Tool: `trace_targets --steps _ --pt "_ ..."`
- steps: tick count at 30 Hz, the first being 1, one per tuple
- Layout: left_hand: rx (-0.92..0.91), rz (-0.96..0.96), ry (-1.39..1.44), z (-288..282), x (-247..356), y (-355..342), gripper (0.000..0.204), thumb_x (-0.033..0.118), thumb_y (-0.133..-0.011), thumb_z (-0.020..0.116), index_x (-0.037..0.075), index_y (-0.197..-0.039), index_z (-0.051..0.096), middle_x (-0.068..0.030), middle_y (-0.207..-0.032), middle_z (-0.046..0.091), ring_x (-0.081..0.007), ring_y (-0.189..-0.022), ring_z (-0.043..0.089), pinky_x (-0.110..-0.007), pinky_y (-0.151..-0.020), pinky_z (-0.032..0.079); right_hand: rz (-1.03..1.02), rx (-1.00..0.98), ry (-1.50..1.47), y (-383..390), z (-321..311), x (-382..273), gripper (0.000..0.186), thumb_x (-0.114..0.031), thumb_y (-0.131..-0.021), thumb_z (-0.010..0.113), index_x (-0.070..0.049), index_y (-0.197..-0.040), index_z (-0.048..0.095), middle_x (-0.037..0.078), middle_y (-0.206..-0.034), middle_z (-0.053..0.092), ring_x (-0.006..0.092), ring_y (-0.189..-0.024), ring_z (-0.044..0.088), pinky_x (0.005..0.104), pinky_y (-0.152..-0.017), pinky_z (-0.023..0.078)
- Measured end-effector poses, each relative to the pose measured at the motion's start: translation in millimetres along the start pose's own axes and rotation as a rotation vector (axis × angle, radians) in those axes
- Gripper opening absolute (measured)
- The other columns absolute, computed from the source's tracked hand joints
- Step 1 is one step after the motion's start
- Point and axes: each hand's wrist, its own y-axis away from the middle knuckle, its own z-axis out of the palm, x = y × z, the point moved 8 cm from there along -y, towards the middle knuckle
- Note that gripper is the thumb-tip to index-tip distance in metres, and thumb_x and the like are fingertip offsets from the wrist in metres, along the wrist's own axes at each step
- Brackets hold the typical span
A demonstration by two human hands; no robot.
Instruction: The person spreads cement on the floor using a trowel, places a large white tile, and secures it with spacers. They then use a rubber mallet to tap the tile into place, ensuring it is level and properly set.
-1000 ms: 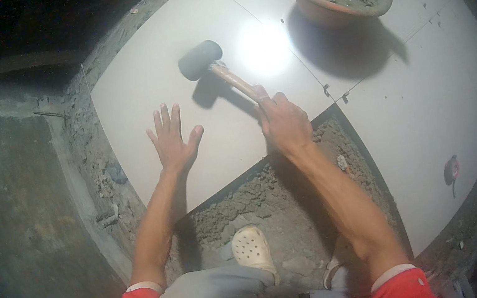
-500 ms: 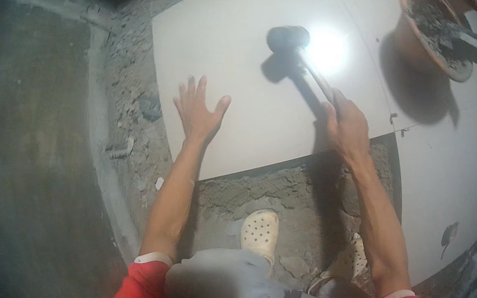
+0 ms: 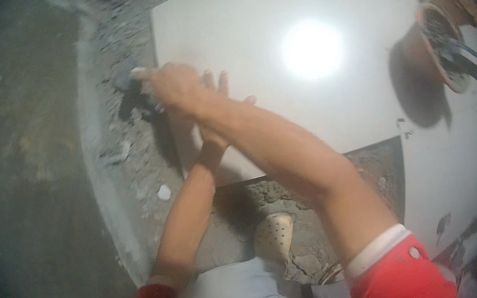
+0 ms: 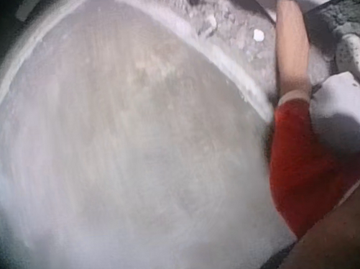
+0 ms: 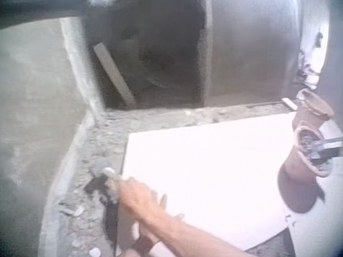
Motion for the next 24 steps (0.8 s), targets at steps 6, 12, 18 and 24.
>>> trace_targets --steps 6,12,18,24 --pt "0.174 -0.007 0.071 -23 2 -3 0.090 0.065 -0.092 0.067 0.009 -0.160 0.044 -0.0277 -0.165 0.034 -0.0464 -0.153 0.031 -0.061 -0.124 0.023 0.078 0.078 0.147 -18 1 6 0.022 -0.013 -0.095 0.059 -0.002 -0.110 0.071 0.020 -0.089 0.075 0.0352 -0.084 0.078 0.0451 -0.066 0.064" --pt "0.108 -0.040 0.063 -18 4 -5 0.088 0.064 -0.093 0.066 0.011 -0.160 0.044 -0.0269 -0.167 0.031 -0.0453 -0.156 0.024 -0.064 -0.124 0.019 0.035 0.061 0.124 -17 4 -3 0.022 -0.014 -0.096 0.058 0.000 -0.105 0.072 0.022 -0.089 0.075 0.0359 -0.085 0.078 0.0446 -0.065 0.064" --pt "0.078 -0.025 0.086 -5 -1 -5 0.094 0.073 -0.093 0.058 0.014 -0.164 0.036 -0.0259 -0.170 0.024 -0.0473 -0.157 0.019 -0.066 -0.125 0.014 0.105 0.082 0.103 -10 -2 5 0.023 -0.014 -0.097 0.057 0.001 -0.106 0.071 0.022 -0.092 0.075 0.0354 -0.086 0.078 0.0446 -0.064 0.063" --pt "0.127 -0.018 0.090 -9 1 -4 0.096 0.073 -0.092 0.060 0.013 -0.163 0.037 -0.0265 -0.170 0.024 -0.0481 -0.157 0.018 -0.067 -0.125 0.013 0.058 0.092 0.092 -14 6 -8 0.025 -0.013 -0.097 0.057 0.002 -0.112 0.070 0.022 -0.094 0.075 0.0356 -0.086 0.078 0.0450 -0.064 0.063"
